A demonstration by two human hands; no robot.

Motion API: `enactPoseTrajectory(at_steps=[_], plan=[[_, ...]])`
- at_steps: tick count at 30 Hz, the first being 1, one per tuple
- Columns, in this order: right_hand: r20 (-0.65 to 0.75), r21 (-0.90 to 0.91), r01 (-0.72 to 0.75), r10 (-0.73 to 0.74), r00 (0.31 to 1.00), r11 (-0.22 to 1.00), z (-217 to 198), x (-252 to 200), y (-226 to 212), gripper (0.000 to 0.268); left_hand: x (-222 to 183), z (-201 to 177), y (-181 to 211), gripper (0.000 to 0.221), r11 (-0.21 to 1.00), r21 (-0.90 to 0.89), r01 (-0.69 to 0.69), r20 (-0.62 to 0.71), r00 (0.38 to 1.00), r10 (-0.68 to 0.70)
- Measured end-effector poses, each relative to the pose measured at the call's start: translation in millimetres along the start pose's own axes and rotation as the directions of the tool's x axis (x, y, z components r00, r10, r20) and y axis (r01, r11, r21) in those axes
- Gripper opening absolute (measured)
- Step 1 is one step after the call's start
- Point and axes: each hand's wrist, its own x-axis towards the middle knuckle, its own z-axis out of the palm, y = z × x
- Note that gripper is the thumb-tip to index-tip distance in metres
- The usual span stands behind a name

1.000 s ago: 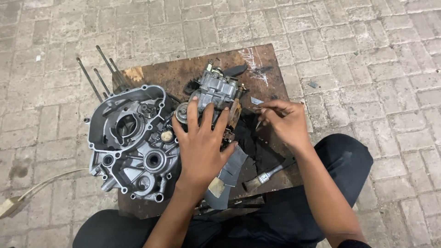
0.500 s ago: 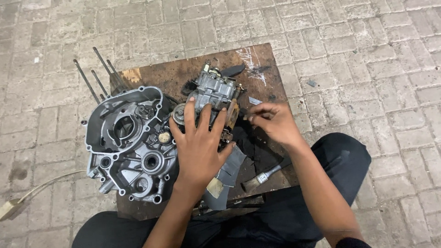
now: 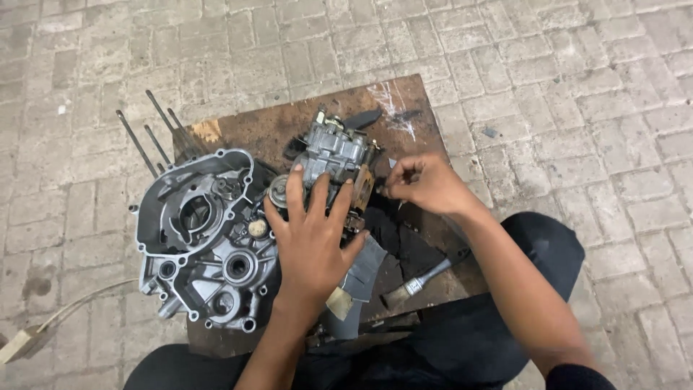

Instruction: A person is fitting a gasket and other small components onto a motorcycle carburetor body on a wooden board.

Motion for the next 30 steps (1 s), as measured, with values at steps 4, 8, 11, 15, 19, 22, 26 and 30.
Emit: enactPoseTrajectory(at_steps=[4, 8, 11, 15, 19, 22, 26, 30], plan=[[-0.036, 0.011, 0.097, -0.097, 0.995, 0.995, 8, 7, 4, 0.012, 3, -5, 0, 0.073, 1.0, -0.026, -0.005, -0.024, 1.0, 0.005], [0.022, 0.12, 0.027, -0.03, 0.999, 0.992, 25, 10, 11, 0.008, 1, -10, 0, 0.07, 1.0, -0.02, -0.001, -0.035, 0.999, 0.0], [0.0, 0.112, 0.024, -0.025, 1.0, 0.993, 28, 10, 10, 0.01, 5, -9, 1, 0.067, 1.0, -0.025, -0.005, -0.045, 0.999, 0.004], [0.006, 0.026, 0.168, -0.168, 0.986, 0.985, 29, 8, 10, 0.006, 4, -10, 2, 0.065, 0.998, -0.063, 0.016, -0.043, 0.999, -0.018], [0.17, -0.068, 0.359, -0.344, 0.923, 0.931, 27, 8, 11, 0.003, 7, -12, 2, 0.065, 0.999, -0.038, 0.027, -0.026, 0.999, -0.028], [0.099, -0.105, 0.444, -0.435, 0.895, 0.89, 25, 12, 18, 0.01, 5, -13, 2, 0.068, 0.999, -0.037, 0.024, -0.03, 0.999, -0.025], [-0.01, -0.071, 0.604, -0.607, 0.795, 0.793, 26, 18, 29, 0.008, 4, -13, 2, 0.064, 1.0, -0.026, -0.004, -0.091, 0.996, 0.001], [0.007, -0.077, 0.673, -0.675, 0.738, 0.735, 25, 26, 41, 0.011, 5, -14, 2, 0.067, 0.998, -0.066, 0.009, -0.076, 0.997, -0.014]])
